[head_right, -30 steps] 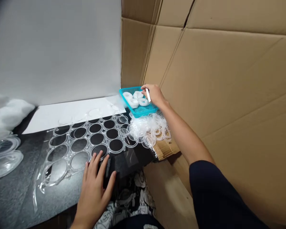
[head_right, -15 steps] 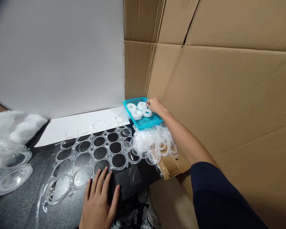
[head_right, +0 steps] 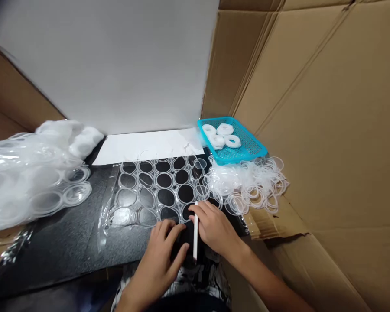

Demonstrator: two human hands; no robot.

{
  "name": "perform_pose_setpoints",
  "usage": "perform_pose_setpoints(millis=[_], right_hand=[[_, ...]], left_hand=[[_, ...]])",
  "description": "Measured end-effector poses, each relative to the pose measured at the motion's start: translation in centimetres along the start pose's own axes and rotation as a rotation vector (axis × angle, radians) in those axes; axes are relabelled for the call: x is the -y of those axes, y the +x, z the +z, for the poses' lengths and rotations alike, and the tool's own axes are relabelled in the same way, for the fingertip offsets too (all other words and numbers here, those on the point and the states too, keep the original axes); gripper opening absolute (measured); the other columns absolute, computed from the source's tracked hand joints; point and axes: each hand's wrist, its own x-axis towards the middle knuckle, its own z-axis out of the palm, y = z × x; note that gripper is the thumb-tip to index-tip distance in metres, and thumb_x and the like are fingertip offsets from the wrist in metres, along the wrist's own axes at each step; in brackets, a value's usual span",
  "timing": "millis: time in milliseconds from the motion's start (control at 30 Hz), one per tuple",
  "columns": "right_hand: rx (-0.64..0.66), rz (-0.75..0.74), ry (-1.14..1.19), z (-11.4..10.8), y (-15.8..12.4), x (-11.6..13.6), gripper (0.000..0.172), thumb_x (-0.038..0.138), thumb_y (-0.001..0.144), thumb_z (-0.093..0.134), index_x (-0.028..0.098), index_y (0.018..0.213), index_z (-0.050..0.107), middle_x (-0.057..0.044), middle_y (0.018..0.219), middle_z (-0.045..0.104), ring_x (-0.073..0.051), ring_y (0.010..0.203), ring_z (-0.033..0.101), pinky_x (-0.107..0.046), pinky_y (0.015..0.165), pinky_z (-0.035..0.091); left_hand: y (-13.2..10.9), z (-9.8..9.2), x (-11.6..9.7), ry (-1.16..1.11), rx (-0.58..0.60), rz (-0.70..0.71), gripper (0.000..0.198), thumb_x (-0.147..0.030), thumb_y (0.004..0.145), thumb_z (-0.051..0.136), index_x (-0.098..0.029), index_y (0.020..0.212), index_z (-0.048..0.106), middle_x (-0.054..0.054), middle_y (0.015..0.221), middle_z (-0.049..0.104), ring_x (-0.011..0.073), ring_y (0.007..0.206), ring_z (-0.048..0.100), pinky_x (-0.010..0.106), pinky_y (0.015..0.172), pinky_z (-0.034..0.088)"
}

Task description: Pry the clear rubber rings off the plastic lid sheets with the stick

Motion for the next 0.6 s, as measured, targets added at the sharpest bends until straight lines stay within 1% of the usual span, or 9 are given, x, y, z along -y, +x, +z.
perform_pose_setpoints(millis=[67, 100, 133, 233, 267, 333, 467, 533, 600], right_hand=[[0.032, -0.004, 0.028, -0.6, -1.2, -0.4, 0.018, 0.018, 0.101, 0.053, 0.020, 0.114, 0.066, -0.008, 0.097, 0.071, -0.026, 0.090, 0.069, -0.043, 0.078, 0.060], [0.054, -0.006, 0.046, -1.0, -1.7, -0.7, 0.018, 0.019, 0.101, 0.054, 0.021, 0.115, 0.066, -0.007, 0.098, 0.071, -0.025, 0.090, 0.069, -0.043, 0.078, 0.061], [0.073, -0.009, 0.063, -1.4, -2.2, -1.0, 0.019, 0.019, 0.101, 0.055, 0.022, 0.116, 0.065, -0.007, 0.099, 0.071, -0.025, 0.090, 0.070, -0.042, 0.078, 0.061], [0.107, -0.023, 0.101, -2.1, -3.0, -1.6, 0.020, 0.021, 0.101, 0.057, 0.024, 0.120, 0.066, -0.007, 0.102, 0.072, -0.023, 0.092, 0.072, -0.039, 0.078, 0.062], [0.110, -0.033, 0.109, -2.3, -3.1, -1.7, 0.021, 0.021, 0.101, 0.058, 0.024, 0.120, 0.066, -0.007, 0.103, 0.073, -0.023, 0.092, 0.073, -0.039, 0.078, 0.062], [0.098, -0.065, 0.116, -2.6, -2.6, -1.9, 0.022, 0.022, 0.101, 0.060, 0.024, 0.121, 0.068, -0.007, 0.103, 0.074, -0.022, 0.091, 0.074, -0.038, 0.076, 0.062], [0.020, -0.164, 0.136, -4.2, 1.1, -1.3, 0.033, 0.022, 0.102, 0.060, 0.023, 0.135, 0.065, -0.007, 0.107, 0.076, -0.021, 0.093, 0.073, -0.038, 0.079, 0.062], [-0.022, -0.205, 0.180, -5.3, 4.4, -0.2, 0.038, 0.023, 0.106, 0.054, 0.023, 0.143, 0.061, -0.006, 0.108, 0.076, -0.019, 0.092, 0.071, -0.037, 0.081, 0.060], [-0.040, -0.213, 0.246, -5.8, 8.6, 1.2, 0.035, 0.029, 0.107, 0.051, 0.024, 0.139, 0.065, -0.006, 0.106, 0.073, -0.017, 0.089, 0.069, -0.035, 0.079, 0.059]], left_hand=[[-0.6, -1.5, 0.0, -0.128, 0.093, 0.046, 0.035, -0.030, 0.101, 0.058, -0.029, 0.136, 0.059, 0.009, 0.128, 0.065, 0.0248, 0.116, 0.064, 0.042, 0.102, 0.056], [-0.8, -2.4, 0.4, -0.161, 0.092, 0.073, 0.036, -0.031, 0.102, 0.058, -0.031, 0.138, 0.057, 0.008, 0.131, 0.064, 0.0238, 0.119, 0.063, 0.040, 0.104, 0.055], [-1.0, -3.4, 1.1, -0.157, 0.047, 0.084, 0.036, -0.032, 0.102, 0.057, -0.031, 0.139, 0.057, 0.008, 0.134, 0.064, 0.0238, 0.122, 0.062, 0.040, 0.106, 0.053], [-1.7, -5.8, 4.6, 0.063, -0.279, -0.027, 0.026, -0.032, 0.103, 0.054, -0.026, 0.127, 0.062, 0.011, 0.130, 0.064, 0.0294, 0.124, 0.059, 0.050, 0.108, 0.048], [-2.0, -6.4, 5.8, 0.142, -0.309, -0.069, 0.021, -0.033, 0.103, 0.054, -0.025, 0.119, 0.065, 0.010, 0.123, 0.066, 0.0299, 0.118, 0.060, 0.050, 0.104, 0.049], [-2.9, -6.9, 7.9, 0.250, -0.265, -0.104, 0.018, -0.036, 0.104, 0.053, -0.024, 0.100, 0.066, 0.007, 0.107, 0.068, 0.0284, 0.103, 0.062, 0.046, 0.091, 0.050], [-5.6, -6.7, 9.2, 0.325, -0.180, -0.093, 0.031, -0.040, 0.105, 0.050, -0.023, 0.081, 0.060, 0.003, 0.083, 0.064, 0.0243, 0.080, 0.059, 0.040, 0.075, 0.045], [-6.7, -7.1, 8.6, 0.263, -0.164, -0.086, 0.031, -0.040, 0.105, 0.051, -0.023, 0.080, 0.060, 0.002, 0.080, 0.063, 0.0220, 0.075, 0.059, 0.037, 0.072, 0.044], [-6.7, -8.2, 7.7, 0.154, -0.173, -0.079, 0.028, -0.038, 0.105, 0.053, -0.023, 0.083, 0.061, 0.001, 0.082, 0.063, 0.0197, 0.075, 0.060, 0.034, 0.072, 0.046]])
